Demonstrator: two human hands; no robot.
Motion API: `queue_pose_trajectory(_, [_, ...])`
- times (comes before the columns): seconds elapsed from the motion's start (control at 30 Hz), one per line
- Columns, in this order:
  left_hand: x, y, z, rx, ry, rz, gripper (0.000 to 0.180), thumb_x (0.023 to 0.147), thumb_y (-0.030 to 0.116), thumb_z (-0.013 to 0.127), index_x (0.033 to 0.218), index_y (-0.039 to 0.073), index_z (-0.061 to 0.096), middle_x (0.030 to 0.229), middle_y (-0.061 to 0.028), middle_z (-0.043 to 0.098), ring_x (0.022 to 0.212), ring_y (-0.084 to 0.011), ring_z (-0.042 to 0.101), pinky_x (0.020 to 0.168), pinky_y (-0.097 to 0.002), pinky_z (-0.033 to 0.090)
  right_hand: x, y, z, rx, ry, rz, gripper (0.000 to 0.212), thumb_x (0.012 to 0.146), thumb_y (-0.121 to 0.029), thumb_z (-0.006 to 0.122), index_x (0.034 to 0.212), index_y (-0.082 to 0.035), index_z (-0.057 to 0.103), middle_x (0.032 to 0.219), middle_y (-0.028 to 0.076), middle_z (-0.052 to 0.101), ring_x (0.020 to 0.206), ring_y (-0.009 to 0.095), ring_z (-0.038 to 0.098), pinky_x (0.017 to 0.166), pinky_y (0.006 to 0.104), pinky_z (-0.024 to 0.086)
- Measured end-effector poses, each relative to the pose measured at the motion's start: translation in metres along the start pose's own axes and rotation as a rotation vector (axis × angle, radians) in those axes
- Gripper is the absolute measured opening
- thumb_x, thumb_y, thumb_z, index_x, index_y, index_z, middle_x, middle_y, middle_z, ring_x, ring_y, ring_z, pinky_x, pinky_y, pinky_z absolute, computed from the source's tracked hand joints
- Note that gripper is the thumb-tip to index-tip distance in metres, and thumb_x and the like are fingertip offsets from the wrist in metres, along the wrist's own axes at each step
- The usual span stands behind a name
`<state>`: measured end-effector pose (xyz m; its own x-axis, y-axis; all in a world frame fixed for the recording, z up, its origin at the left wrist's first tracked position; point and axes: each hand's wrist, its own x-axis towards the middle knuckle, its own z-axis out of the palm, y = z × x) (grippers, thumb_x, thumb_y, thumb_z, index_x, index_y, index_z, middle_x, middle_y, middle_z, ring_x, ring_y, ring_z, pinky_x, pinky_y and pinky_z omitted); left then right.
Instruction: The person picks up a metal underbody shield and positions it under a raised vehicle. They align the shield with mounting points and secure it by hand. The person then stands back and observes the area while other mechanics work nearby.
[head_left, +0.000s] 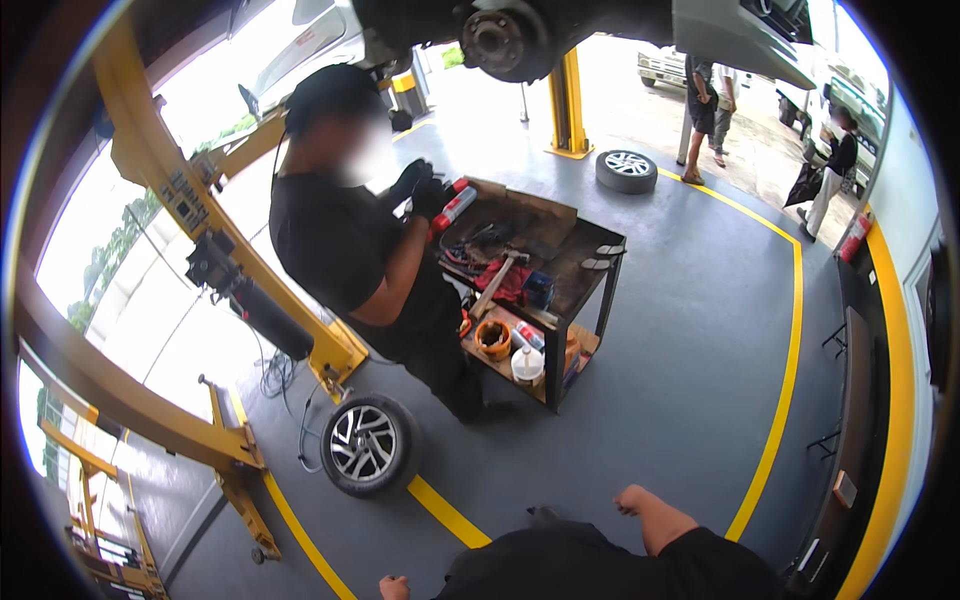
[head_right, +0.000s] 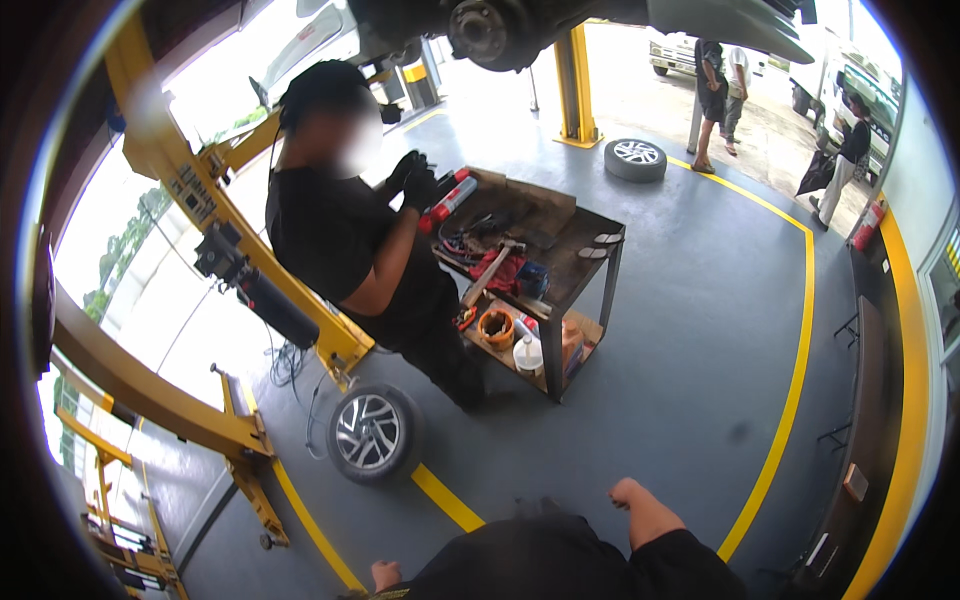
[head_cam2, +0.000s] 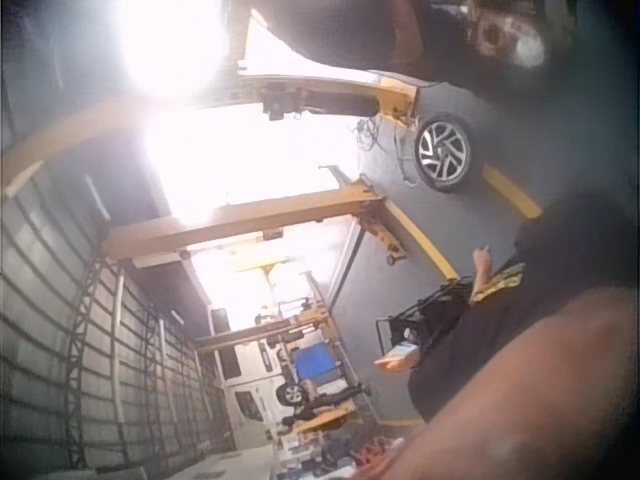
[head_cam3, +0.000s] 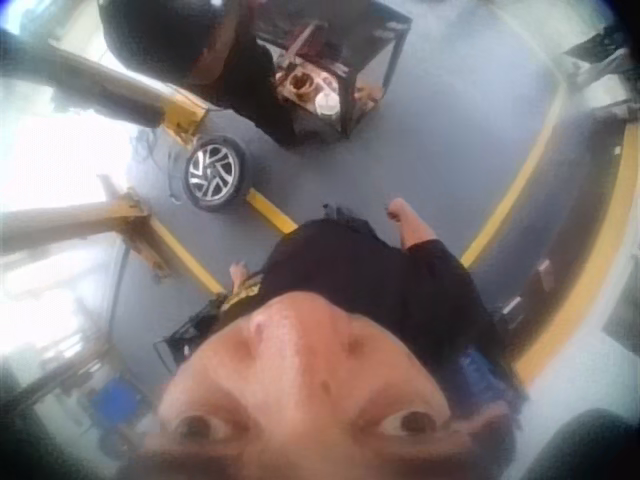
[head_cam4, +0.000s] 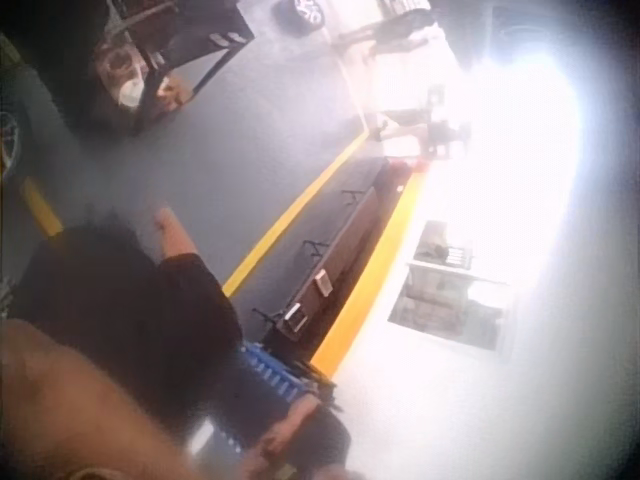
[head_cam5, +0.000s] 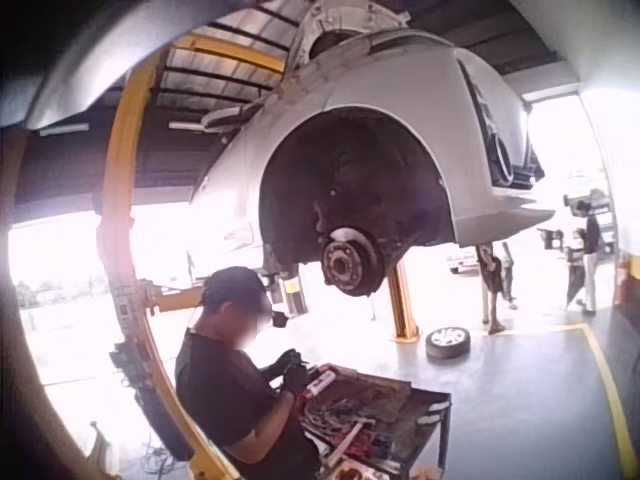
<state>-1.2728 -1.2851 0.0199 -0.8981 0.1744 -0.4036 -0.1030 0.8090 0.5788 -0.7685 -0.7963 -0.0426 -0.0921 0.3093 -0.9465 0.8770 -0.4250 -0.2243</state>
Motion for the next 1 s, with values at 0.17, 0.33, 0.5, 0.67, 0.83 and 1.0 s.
queue_pose_trajectory(0.17, [0.034,0.093,0.002,0.197,-0.154,0.172,0.015,0.081,0.008,0.067,0.083,-0.007,0.065,0.064,-0.0125,0.064,0.058,-0.0232,0.065,0.054,-0.0385,0.051,-0.011,0.022,0.016,0.101,0.090,0.028,0.033,0.100,-0.030,0.067,0.110,0.000,0.073,0.107,0.015,0.076,0.084,0.028,0.072,0.070,0.0447,0.058])
queue_pose_trajectory(0.33, [0.040,0.243,0.020,-0.060,-0.431,0.261,0.019,0.093,0.012,0.070,0.097,-0.005,0.065,0.078,-0.0070,0.066,0.064,-0.0156,0.061,0.060,-0.0295,0.051,-0.040,0.011,0.040,0.510,0.149,-0.066,0.035,0.099,-0.032,0.068,0.115,-0.001,0.071,0.101,0.012,0.075,0.083,0.025,0.071,0.069,0.0409,0.058])
queue_pose_trajectory(0.5, [0.007,0.393,0.046,-0.210,-0.633,0.531,0.020,0.099,0.015,0.067,0.095,-0.005,0.069,0.077,-0.0067,0.067,0.070,-0.0142,0.060,0.070,-0.0280,0.048,-0.151,-0.037,-0.012,0.492,0.330,-0.294,0.040,0.097,-0.033,0.070,0.124,-0.002,0.067,0.106,0.012,0.075,0.089,0.022,0.073,0.075,0.0378,0.058])
queue_pose_trajectory(0.67, [-0.026,0.475,0.074,-0.259,-0.833,0.621,0.019,0.103,0.012,0.060,0.098,-0.004,0.066,0.084,-0.0102,0.070,0.079,-0.0170,0.066,0.082,-0.0313,0.051,-0.376,-0.119,-0.112,0.410,0.950,-0.957,0.041,0.098,-0.035,0.069,0.123,-0.002,0.066,0.099,0.002,0.067,0.086,0.012,0.058,0.078,0.0308,0.049])
queue_pose_trajectory(0.83, [-0.090,0.494,0.123,-0.337,-1.042,0.663,0.028,0.102,0.012,0.060,0.127,-0.001,0.054,0.106,-0.0120,0.072,0.095,-0.0194,0.069,0.089,-0.0328,0.051,-0.598,-0.122,-0.149,-0.269,1.320,-1.644,0.052,0.099,-0.042,0.063,0.133,-0.004,0.059,0.120,0.007,0.061,0.106,0.019,0.055,0.093,0.0341,0.044])
queue_pose_trajectory(1.0, [-0.165,0.522,0.182,-0.275,-1.244,0.770,0.038,0.098,0.013,0.063,0.133,0.001,0.052,0.112,-0.0109,0.072,0.103,-0.0194,0.068,0.090,-0.0329,0.051,-0.652,-0.065,-0.199,-0.627,1.392,-1.506,0.062,0.098,-0.054,0.058,0.139,-0.008,0.056,0.135,0.009,0.053,0.121,0.027,0.049,0.104,0.0401,0.038])
